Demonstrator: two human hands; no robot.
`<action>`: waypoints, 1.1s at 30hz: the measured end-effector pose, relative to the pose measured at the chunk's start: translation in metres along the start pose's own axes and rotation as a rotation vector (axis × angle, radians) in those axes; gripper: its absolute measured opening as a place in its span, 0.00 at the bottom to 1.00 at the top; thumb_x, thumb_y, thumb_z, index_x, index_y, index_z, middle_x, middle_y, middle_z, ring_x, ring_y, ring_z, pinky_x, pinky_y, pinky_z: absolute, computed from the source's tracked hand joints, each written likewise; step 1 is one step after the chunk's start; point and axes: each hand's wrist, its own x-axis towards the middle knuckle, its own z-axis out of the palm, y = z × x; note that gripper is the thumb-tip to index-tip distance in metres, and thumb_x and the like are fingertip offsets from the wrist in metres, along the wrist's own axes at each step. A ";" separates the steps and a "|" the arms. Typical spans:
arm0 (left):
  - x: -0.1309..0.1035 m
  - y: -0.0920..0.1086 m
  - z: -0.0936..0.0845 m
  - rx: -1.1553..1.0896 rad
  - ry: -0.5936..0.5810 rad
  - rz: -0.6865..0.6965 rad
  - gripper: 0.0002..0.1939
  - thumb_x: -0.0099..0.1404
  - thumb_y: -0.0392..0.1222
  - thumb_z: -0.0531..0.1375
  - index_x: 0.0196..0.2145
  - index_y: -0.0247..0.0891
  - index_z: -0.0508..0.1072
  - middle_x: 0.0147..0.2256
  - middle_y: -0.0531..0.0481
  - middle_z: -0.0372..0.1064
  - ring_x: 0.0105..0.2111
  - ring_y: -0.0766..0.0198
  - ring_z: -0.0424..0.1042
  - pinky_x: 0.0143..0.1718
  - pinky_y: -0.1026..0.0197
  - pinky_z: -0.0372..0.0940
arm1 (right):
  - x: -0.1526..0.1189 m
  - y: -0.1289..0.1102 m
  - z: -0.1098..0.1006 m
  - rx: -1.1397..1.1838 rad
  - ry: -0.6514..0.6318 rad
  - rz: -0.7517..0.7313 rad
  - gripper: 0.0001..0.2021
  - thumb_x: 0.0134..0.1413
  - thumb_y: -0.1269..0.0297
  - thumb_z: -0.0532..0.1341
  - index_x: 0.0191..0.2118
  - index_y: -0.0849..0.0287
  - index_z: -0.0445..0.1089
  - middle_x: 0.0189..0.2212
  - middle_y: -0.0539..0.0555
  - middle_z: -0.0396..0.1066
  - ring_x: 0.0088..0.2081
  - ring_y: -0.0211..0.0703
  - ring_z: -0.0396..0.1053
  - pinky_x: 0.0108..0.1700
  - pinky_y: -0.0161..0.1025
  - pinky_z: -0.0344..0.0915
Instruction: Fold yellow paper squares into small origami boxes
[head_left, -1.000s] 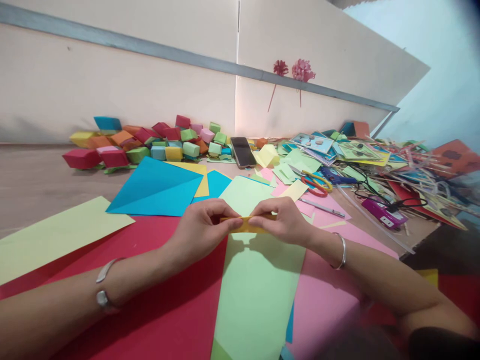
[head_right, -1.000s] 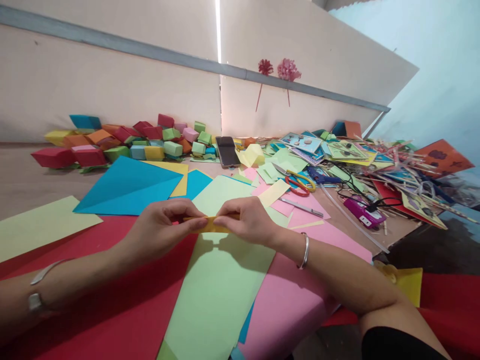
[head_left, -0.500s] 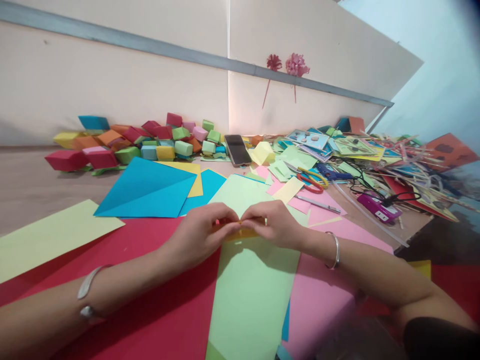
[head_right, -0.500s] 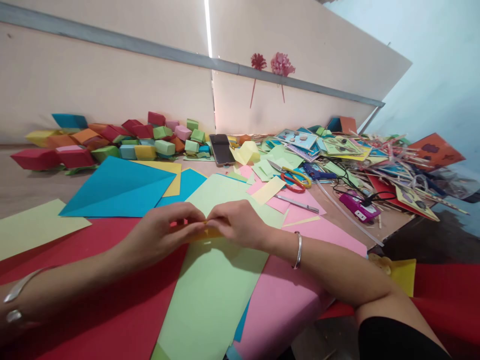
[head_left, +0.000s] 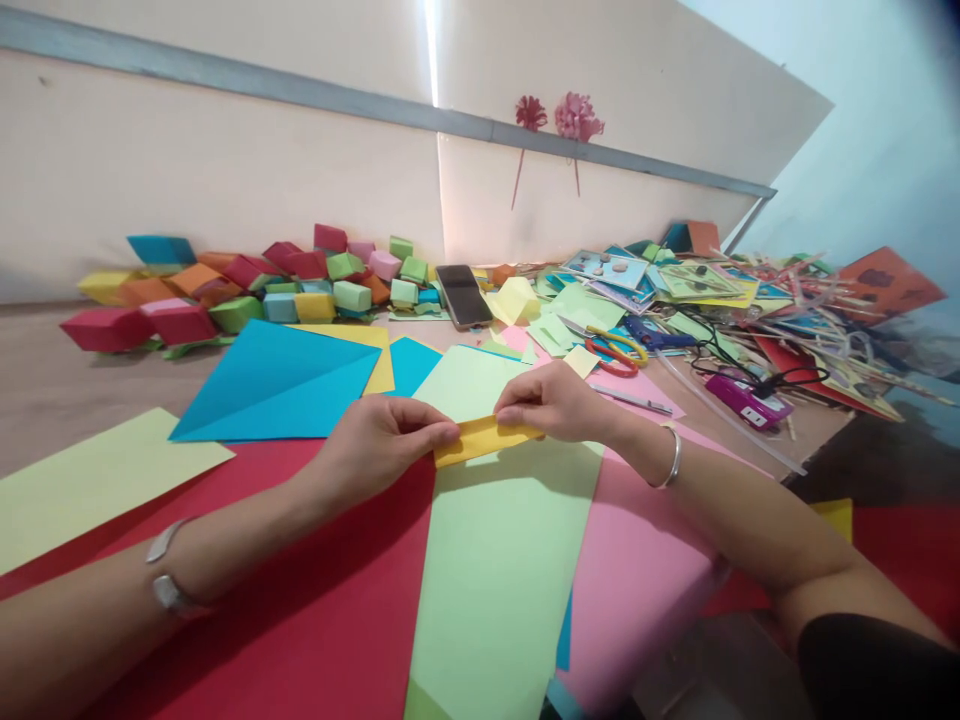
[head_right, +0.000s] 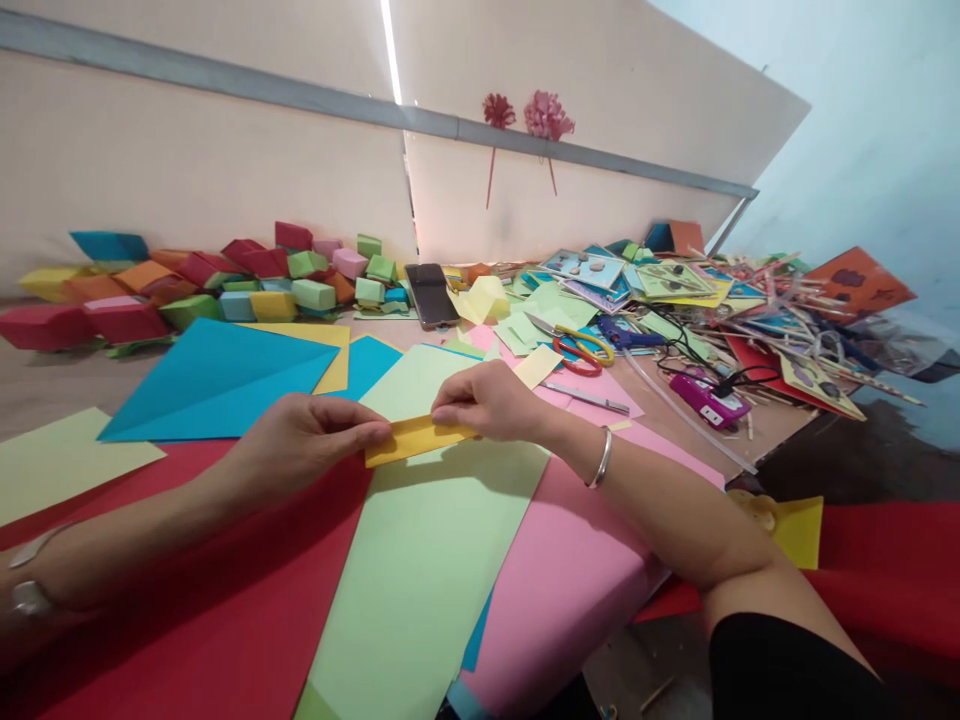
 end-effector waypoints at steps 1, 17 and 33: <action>0.000 0.000 0.000 -0.031 -0.003 -0.017 0.18 0.49 0.56 0.63 0.24 0.38 0.81 0.24 0.46 0.78 0.25 0.59 0.71 0.26 0.61 0.62 | 0.000 0.000 0.000 0.037 -0.006 0.034 0.06 0.50 0.68 0.63 0.28 0.64 0.76 0.18 0.47 0.69 0.18 0.30 0.63 0.21 0.28 0.57; -0.002 -0.008 0.008 -0.411 -0.227 -0.104 0.20 0.50 0.51 0.69 0.37 0.34 0.78 0.22 0.47 0.76 0.23 0.59 0.75 0.25 0.61 0.67 | 0.001 0.007 0.011 0.289 0.076 0.107 0.08 0.47 0.63 0.66 0.30 0.64 0.76 0.18 0.46 0.69 0.15 0.27 0.59 0.16 0.26 0.57; 0.002 -0.013 0.006 -0.670 -0.140 -0.021 0.28 0.53 0.41 0.70 0.52 0.41 0.71 0.34 0.48 0.77 0.29 0.60 0.76 0.32 0.58 0.73 | 0.008 0.021 0.002 0.482 0.199 0.240 0.12 0.42 0.60 0.69 0.30 0.64 0.75 0.17 0.45 0.68 0.16 0.28 0.58 0.13 0.27 0.53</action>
